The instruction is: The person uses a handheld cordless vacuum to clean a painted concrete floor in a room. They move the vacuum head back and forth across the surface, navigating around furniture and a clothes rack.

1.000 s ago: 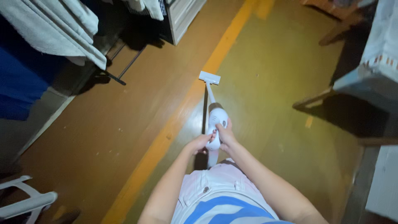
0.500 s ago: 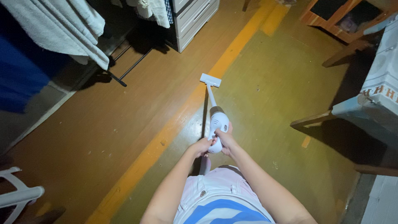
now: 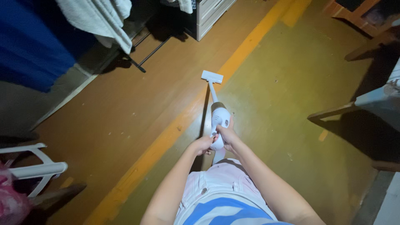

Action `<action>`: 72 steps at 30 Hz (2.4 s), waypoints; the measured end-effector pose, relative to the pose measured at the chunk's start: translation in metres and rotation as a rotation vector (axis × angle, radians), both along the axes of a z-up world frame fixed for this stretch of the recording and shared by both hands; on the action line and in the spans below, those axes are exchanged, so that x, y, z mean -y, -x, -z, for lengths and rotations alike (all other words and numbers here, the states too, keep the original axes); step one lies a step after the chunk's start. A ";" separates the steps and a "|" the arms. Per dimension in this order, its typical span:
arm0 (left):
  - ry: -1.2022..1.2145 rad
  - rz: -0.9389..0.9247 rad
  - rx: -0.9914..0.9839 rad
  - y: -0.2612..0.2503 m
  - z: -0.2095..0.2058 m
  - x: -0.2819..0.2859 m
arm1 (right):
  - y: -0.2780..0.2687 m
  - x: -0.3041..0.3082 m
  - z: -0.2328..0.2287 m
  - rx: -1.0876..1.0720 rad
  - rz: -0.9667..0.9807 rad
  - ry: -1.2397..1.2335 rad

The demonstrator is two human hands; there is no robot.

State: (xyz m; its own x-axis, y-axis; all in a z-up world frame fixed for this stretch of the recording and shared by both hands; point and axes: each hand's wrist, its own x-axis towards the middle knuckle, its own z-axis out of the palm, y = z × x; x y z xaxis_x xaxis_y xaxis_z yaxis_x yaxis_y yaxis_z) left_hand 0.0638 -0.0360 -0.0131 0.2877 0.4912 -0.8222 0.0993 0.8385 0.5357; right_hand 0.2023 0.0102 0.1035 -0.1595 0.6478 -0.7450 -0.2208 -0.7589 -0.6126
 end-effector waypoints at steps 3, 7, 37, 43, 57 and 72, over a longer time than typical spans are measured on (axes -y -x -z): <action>-0.023 0.017 0.003 0.019 -0.011 0.034 | 0.017 0.033 -0.003 -0.024 -0.019 0.053; -0.012 0.053 0.018 0.047 -0.026 0.064 | 0.040 0.062 -0.006 -0.025 -0.075 0.005; -0.076 -0.246 0.136 0.069 0.023 -0.117 | 0.073 -0.159 0.025 -0.093 -0.359 -0.008; -0.123 -0.388 -0.001 0.040 0.001 -0.168 | 0.074 -0.234 0.055 -0.074 -0.386 -0.059; -0.119 -0.354 -0.012 0.018 -0.034 -0.162 | 0.047 -0.221 0.040 -0.087 -0.250 -0.011; -0.066 -0.174 0.033 0.000 -0.068 -0.050 | 0.008 -0.075 -0.008 -0.070 0.082 0.055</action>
State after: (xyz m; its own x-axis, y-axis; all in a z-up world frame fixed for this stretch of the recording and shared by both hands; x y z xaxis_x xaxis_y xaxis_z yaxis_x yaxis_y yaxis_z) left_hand 0.0637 0.0139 0.0546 0.2203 0.5886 -0.7778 -0.0625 0.8043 0.5909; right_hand 0.1941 0.0850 0.1120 -0.1605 0.6192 -0.7687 -0.3239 -0.7687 -0.5516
